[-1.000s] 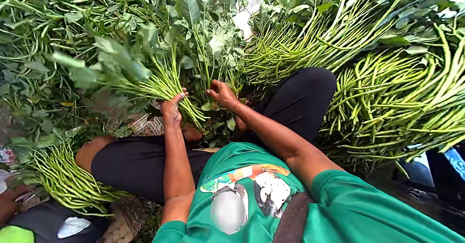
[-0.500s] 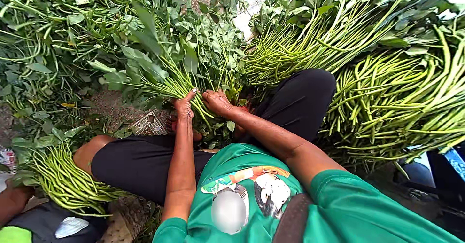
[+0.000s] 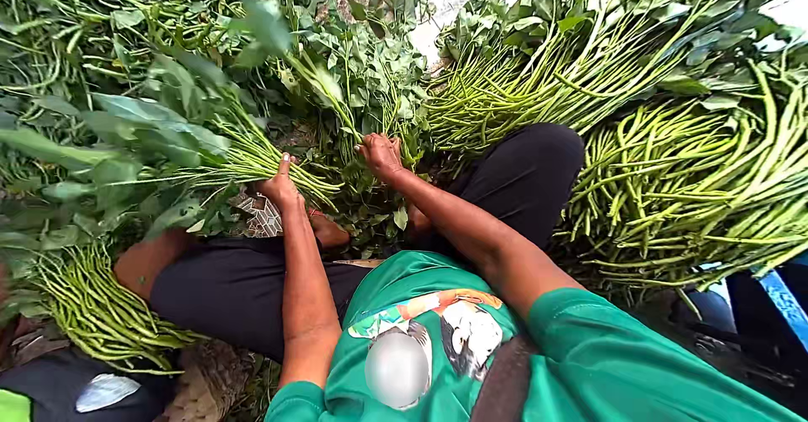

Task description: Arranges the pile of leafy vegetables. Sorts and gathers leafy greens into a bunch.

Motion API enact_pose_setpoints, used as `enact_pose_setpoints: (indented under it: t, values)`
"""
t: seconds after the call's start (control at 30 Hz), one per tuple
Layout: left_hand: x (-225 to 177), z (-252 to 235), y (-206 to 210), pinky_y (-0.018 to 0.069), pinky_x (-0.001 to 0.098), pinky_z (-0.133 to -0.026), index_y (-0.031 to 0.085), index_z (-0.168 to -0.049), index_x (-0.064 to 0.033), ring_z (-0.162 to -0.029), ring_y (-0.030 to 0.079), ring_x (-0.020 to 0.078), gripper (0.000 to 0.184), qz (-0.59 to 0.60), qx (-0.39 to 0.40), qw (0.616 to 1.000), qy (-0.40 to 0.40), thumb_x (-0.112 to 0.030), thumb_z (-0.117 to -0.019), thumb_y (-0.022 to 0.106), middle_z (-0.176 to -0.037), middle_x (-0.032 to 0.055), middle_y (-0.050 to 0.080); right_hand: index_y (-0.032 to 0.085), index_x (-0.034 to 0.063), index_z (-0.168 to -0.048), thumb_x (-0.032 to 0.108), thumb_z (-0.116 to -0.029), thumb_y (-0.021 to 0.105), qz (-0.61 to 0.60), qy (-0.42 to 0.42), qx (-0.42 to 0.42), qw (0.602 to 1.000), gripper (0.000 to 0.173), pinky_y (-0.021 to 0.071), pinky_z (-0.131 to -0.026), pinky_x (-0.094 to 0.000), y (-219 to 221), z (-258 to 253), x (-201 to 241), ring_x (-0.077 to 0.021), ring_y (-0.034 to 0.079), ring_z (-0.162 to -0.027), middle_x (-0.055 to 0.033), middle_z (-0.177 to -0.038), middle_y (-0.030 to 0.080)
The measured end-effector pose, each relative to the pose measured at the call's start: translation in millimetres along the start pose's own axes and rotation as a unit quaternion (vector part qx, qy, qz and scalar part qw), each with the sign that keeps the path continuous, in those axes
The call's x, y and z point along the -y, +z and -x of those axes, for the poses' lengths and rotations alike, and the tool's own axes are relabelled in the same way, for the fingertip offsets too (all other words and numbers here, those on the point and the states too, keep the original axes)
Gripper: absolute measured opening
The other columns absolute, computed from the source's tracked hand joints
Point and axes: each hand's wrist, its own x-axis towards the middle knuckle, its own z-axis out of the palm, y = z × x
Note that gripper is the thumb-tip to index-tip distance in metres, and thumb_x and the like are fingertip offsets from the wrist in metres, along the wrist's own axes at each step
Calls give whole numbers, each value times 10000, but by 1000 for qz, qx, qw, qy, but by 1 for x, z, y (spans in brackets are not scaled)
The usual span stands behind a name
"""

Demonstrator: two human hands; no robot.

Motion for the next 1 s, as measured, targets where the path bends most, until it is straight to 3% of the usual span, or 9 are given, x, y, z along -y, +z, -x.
enact_pose_setpoints:
  t: [0.17,0.3,0.4,0.47,0.63,0.73,0.8,0.9,1.0]
  values:
    - [24,24,27,599,411,-914,497,-1338,73,-994,725,254,529,60,71,991,-93,34,-878,755,-1089,185,727,707,-2,-1166,275,-1072,515,70,-93,24,993,349,216,-1151,-762,17,13,13,-441,589,-1256,-208,-1219,696]
    - [41,29,32,563,401,-995,464,-1403,53,-1126,668,228,655,49,110,987,-106,3,-847,806,-1241,183,664,691,-14,-1217,202,-1076,509,87,-118,49,988,316,192,-1146,-786,27,18,2,-454,593,-1266,-218,-1278,681]
    - [41,31,34,610,387,-857,576,-1271,68,-902,726,232,440,58,149,978,-134,61,-867,752,-1053,166,734,701,-11,-1163,138,-1054,535,109,-192,43,974,248,219,-1136,-788,20,19,-5,-455,624,-1202,-209,-1189,705]
    - [38,33,33,609,361,-821,583,-1268,68,-860,721,217,406,56,159,972,-165,68,-887,724,-1042,157,737,713,-4,-1136,166,-1050,559,108,-222,49,968,245,231,-1130,-786,19,19,-8,-452,634,-1181,-202,-1152,715]
    - [23,30,30,615,352,-723,556,-1237,32,-766,708,209,373,98,83,971,-204,61,-898,708,-966,152,725,720,-23,-1097,236,-1029,620,67,-247,55,965,285,238,-1164,-729,20,14,-16,-423,650,-1168,-199,-1141,723]
    - [14,19,25,618,368,-732,563,-1213,41,-762,706,226,352,110,29,978,-176,62,-895,711,-934,155,715,708,-67,-1062,185,-1026,618,44,-284,13,958,270,294,-1172,-672,23,11,-18,-425,660,-1152,-231,-1116,716]
    - [13,16,23,623,386,-739,515,-1252,45,-763,704,246,439,109,8,984,-138,89,-870,729,-938,172,698,703,-81,-1042,163,-1022,621,30,-313,1,949,258,308,-1187,-632,24,7,-15,-427,657,-1152,-242,-1090,711]
    - [7,15,16,635,396,-741,468,-1301,58,-779,712,255,547,83,-9,995,-56,121,-835,746,-963,185,685,702,-64,-1001,118,-984,651,31,-343,-10,939,189,352,-1153,-638,34,-10,-13,-432,655,-1143,-231,-1066,710]
    - [-17,17,11,637,393,-768,480,-1278,78,-796,716,245,503,64,-20,997,28,109,-849,741,-950,174,691,715,-71,-995,5,-946,623,36,-344,-7,938,130,389,-1139,-600,35,-27,-16,-430,653,-1149,-236,-1075,712]
